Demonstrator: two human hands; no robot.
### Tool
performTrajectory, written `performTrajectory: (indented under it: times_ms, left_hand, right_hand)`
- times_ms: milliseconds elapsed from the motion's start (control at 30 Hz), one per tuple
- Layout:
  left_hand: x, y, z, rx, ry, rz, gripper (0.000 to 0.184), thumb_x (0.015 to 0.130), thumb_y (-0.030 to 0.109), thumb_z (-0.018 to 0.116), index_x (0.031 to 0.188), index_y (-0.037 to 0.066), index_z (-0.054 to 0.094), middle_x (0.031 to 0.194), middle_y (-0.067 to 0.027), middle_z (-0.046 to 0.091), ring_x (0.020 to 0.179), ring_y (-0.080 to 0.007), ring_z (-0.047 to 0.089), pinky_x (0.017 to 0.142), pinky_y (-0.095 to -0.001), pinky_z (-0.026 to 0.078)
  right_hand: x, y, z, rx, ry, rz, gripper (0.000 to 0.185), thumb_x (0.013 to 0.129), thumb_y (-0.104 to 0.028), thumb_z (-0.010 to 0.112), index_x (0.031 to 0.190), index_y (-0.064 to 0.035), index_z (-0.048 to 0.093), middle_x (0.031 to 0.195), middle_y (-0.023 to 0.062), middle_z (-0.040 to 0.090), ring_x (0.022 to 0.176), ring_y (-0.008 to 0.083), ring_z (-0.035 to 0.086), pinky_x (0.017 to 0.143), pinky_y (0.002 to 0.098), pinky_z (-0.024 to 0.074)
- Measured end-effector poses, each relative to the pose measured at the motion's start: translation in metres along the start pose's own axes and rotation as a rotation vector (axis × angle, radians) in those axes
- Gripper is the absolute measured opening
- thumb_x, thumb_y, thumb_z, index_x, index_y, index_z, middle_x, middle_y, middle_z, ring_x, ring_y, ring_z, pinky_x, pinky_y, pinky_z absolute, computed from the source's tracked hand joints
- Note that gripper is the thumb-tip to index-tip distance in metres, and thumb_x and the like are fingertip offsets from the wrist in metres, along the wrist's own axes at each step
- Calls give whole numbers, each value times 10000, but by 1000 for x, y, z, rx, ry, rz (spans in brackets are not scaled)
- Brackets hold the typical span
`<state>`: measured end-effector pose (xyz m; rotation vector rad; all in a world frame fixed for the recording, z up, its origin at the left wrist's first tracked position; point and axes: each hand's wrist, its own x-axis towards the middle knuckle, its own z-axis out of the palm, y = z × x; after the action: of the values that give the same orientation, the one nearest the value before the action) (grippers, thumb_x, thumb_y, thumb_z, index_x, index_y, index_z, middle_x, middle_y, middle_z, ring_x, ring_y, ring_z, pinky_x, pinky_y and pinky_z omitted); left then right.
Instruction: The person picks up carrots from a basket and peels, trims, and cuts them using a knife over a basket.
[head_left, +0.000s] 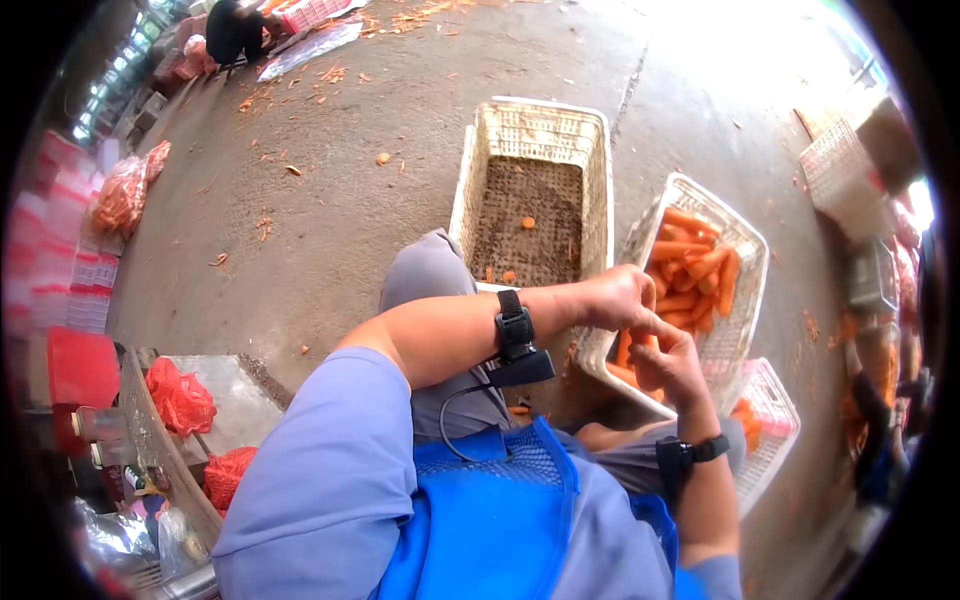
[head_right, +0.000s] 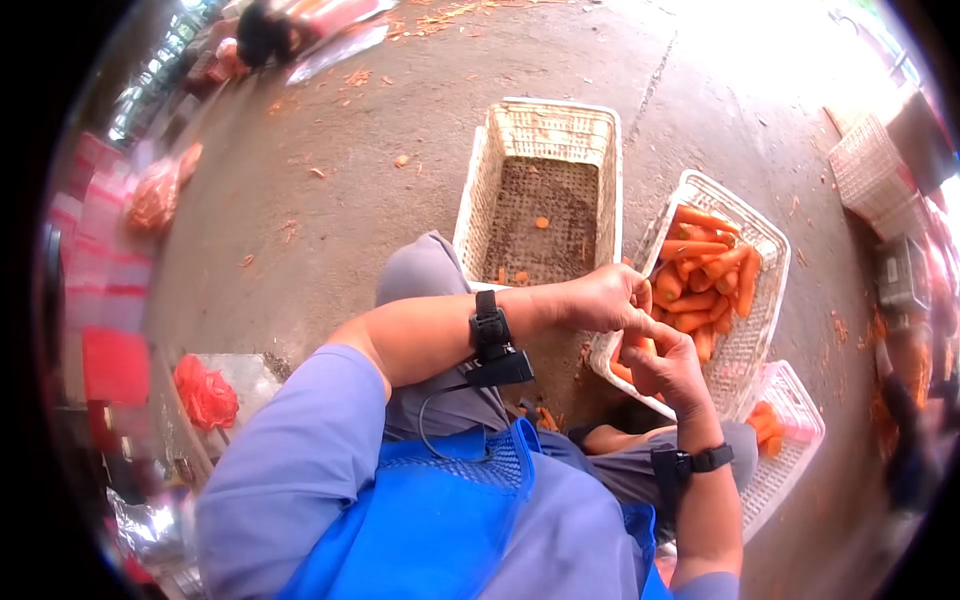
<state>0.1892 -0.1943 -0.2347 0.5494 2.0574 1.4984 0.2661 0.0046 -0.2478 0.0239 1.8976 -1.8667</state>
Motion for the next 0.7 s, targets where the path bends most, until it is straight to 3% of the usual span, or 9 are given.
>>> performTrajectory:
  times_ms: [133,233,367,433,467,567,633,667,700]
  left_hand:
    - [14,11,-14,-231,-11,-201,244,872,212,724,957,-17,717,828,-84,703,735,-147,654,651,-312,549]
    - [24,19,-37,-228,-107,-175,228,924,210,709,1049,19,708,871,-48,719,736,-81,651,591,-208,516]
    - [40,12,-48,-299,-91,-138,203,954,194,687,1091,46,691,826,8,694,665,-26,591,542,-164,465]
    - [46,11,-55,-287,-92,-138,216,973,203,663,1109,36,682,793,19,669,661,-22,581,531,-160,458]
    - [46,6,-57,-280,2,-152,217,987,209,645,1103,29,679,801,13,661,662,-20,581,524,-156,456]
    - [54,-42,-78,42,40,-217,174,1000,122,573,1096,14,671,826,-34,666,712,-98,618,639,-238,531]
    - [45,-75,-70,481,-22,-287,195,971,104,570,1089,-2,684,859,-108,701,803,-192,668,762,-331,559]
    - [40,-85,-63,645,-107,-193,245,935,116,557,1096,21,715,1041,-183,727,930,-338,697,888,-431,541]
    - [40,-101,-57,689,-190,-183,239,903,136,574,1065,33,717,1040,-220,703,973,-379,680,883,-440,532]
  right_hand:
    - [13,-32,-15,78,-121,115,236,939,-249,686,1045,-38,697,718,-39,580,578,34,500,500,199,381]
    - [34,-20,-33,321,-172,219,380,989,-401,624,993,-26,684,732,-18,589,591,63,527,523,218,411]
    - [52,-15,-23,457,-47,111,408,1020,-405,566,984,-13,675,778,26,640,617,112,578,559,247,472]
    - [58,-24,-24,551,23,135,403,1027,-385,555,1060,7,644,856,52,645,665,135,612,591,267,515]
    - [61,-28,-23,571,83,131,398,1030,-376,549,1078,10,633,873,57,643,676,139,618,598,271,524]
    - [62,-43,-34,651,201,63,380,1044,-329,515,1170,27,558,917,110,629,755,192,646,668,318,574]
    - [59,-47,-51,814,223,-57,391,1045,-322,508,1212,31,523,940,140,623,795,221,649,703,337,578]
    - [52,-52,-63,880,204,-69,389,1045,-317,506,1221,30,515,950,145,621,810,227,650,726,346,579]
    - [45,-58,-73,943,188,-87,388,1045,-313,504,1230,29,506,960,151,619,825,232,650,748,355,581]
